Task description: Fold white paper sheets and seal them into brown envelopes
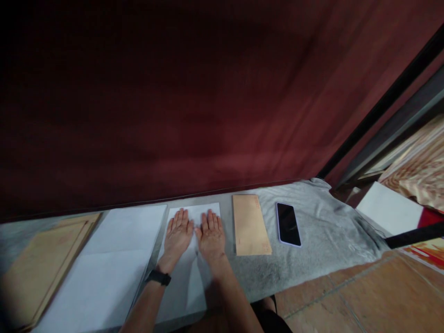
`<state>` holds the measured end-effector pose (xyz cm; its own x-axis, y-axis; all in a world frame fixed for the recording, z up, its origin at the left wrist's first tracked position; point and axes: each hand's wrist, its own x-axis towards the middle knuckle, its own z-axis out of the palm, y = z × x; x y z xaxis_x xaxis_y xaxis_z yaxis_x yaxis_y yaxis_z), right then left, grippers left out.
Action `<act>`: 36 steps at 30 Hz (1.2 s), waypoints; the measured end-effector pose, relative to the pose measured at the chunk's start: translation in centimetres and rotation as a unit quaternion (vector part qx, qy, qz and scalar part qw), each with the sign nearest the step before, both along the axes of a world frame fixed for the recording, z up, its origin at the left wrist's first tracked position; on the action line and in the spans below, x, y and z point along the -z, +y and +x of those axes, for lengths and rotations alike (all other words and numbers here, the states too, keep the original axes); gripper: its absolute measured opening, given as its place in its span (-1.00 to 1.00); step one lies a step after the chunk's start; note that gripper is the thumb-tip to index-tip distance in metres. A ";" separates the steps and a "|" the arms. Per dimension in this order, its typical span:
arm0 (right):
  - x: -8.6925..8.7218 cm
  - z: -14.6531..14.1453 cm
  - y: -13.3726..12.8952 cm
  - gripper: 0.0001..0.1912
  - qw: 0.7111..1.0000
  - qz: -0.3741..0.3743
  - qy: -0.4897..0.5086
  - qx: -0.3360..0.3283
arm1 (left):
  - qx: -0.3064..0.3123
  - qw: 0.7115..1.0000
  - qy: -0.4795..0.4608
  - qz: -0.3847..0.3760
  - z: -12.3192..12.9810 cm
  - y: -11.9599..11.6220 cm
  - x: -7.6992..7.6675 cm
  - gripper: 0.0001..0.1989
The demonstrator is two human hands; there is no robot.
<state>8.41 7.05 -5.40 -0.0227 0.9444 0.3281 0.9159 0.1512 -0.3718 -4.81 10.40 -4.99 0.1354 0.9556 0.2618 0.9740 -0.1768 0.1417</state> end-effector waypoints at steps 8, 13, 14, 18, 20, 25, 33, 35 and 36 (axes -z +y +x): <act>0.9 0.6 0.7 -0.38 0.996 0.041 0.006 0.080 | -0.079 0.996 -0.035 0.034 -1.7 0.3 0.2 -0.41; -0.8 1.3 1.5 -0.42 0.994 0.028 0.013 0.103 | -0.018 0.996 -0.051 0.067 -1.3 0.1 -0.6 -0.44; -1.2 1.2 1.6 -0.43 0.996 0.024 0.012 0.085 | 0.003 0.996 -0.055 0.071 -0.9 0.1 -0.6 -0.45; -1.5 0.0 1.8 -0.49 1.000 -0.011 -0.002 -0.014 | 0.052 0.997 -0.043 0.023 0.7 -0.3 -0.4 -0.48; -1.2 -0.4 1.7 -0.50 1.000 -0.023 -0.013 -0.012 | 0.031 0.999 -0.029 -0.007 0.8 -0.4 -0.3 -0.47; -0.3 0.4 0.8 -0.42 0.996 0.002 -0.033 0.078 | -0.052 0.998 -0.016 -0.020 -0.6 -0.6 -0.9 -0.45; -1.9 3.3 -1.7 -0.47 0.992 -0.060 0.009 0.115 | -0.148 0.985 -0.051 -0.077 -2.6 -2.1 -4.5 -0.53; -2.2 4.0 -2.1 -0.48 0.989 -0.082 0.031 0.120 | -0.159 0.979 -0.067 -0.112 -3.5 -2.3 -5.2 -0.53; -2.2 4.2 -2.3 -0.49 0.987 -0.092 0.043 0.123 | -0.164 0.975 -0.076 -0.127 -3.9 -2.4 -5.4 -0.53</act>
<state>12.59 4.71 -3.18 0.2351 0.9616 0.1416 0.8804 -0.1489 -0.4503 -8.71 8.00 0.37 -0.2111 0.9775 0.0047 0.9364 0.2008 0.2878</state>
